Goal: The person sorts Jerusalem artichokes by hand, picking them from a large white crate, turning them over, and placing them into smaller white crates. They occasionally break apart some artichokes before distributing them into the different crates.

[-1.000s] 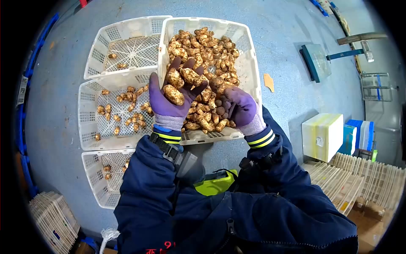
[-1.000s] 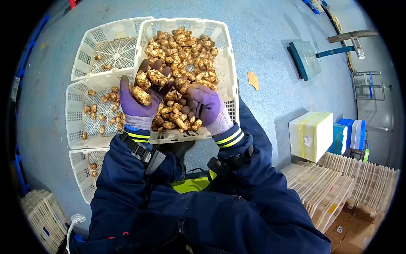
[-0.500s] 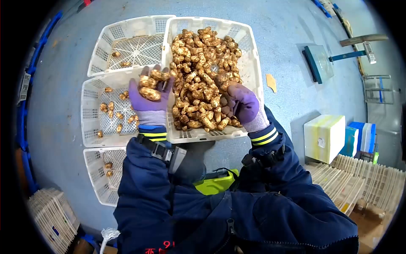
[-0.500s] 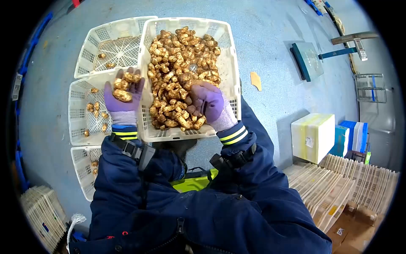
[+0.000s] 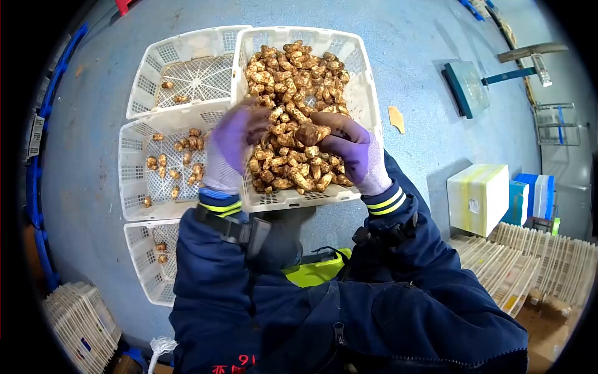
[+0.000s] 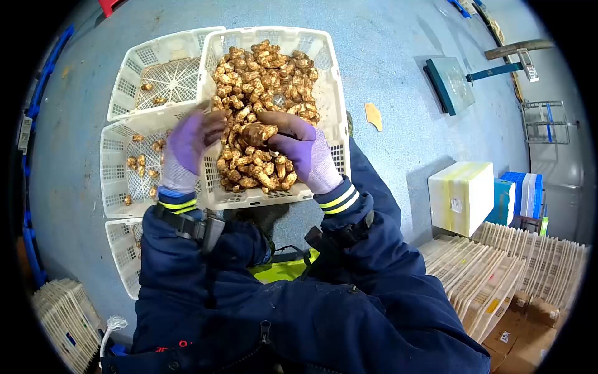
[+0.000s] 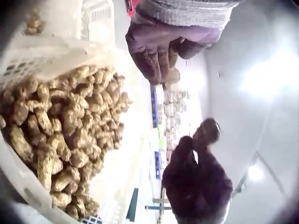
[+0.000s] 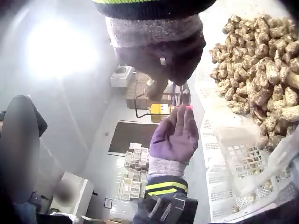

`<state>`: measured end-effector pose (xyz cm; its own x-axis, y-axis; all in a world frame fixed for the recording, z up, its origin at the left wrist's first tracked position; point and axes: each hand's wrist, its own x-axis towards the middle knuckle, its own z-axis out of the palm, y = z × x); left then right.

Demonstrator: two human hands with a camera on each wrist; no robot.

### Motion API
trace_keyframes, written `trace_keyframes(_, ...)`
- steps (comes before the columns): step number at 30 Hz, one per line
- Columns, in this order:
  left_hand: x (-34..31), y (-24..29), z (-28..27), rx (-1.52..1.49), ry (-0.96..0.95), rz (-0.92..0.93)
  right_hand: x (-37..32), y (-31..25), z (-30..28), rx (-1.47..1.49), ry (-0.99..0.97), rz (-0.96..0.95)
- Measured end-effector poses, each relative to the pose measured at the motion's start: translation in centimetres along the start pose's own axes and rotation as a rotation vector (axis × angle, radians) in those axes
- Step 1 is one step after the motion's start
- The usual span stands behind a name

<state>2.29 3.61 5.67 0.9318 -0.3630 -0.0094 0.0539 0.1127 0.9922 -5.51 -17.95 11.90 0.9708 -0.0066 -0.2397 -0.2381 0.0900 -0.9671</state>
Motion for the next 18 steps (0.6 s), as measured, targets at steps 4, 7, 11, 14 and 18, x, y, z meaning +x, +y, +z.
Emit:
trace_keyframes(4,-0.6,-0.4,4.3,-0.248,-0.149,-0.244,0.9,1.5,-0.7,-0.480,0.023,-0.318)
trace_keyframes(7,-1.2,1.1,5.3,-0.200,-0.172,-0.221,1.0,2.4,-0.6,-0.424,0.033,-0.374)
trace_keyframes(11,-0.9,0.3,5.2,-0.211,-0.128,-0.189,0.5,0.8,0.3,-0.078,0.053,-0.122)
trace_keyframes(14,-1.4,0.4,5.8,-0.072,-0.114,-0.163,0.4,1.0,0.1,-0.311,0.056,-0.183)
trace_keyframes(18,-1.4,-1.0,5.9,0.073,-0.104,-0.157,1.1,3.6,-0.9,-0.053,0.048,-0.031)
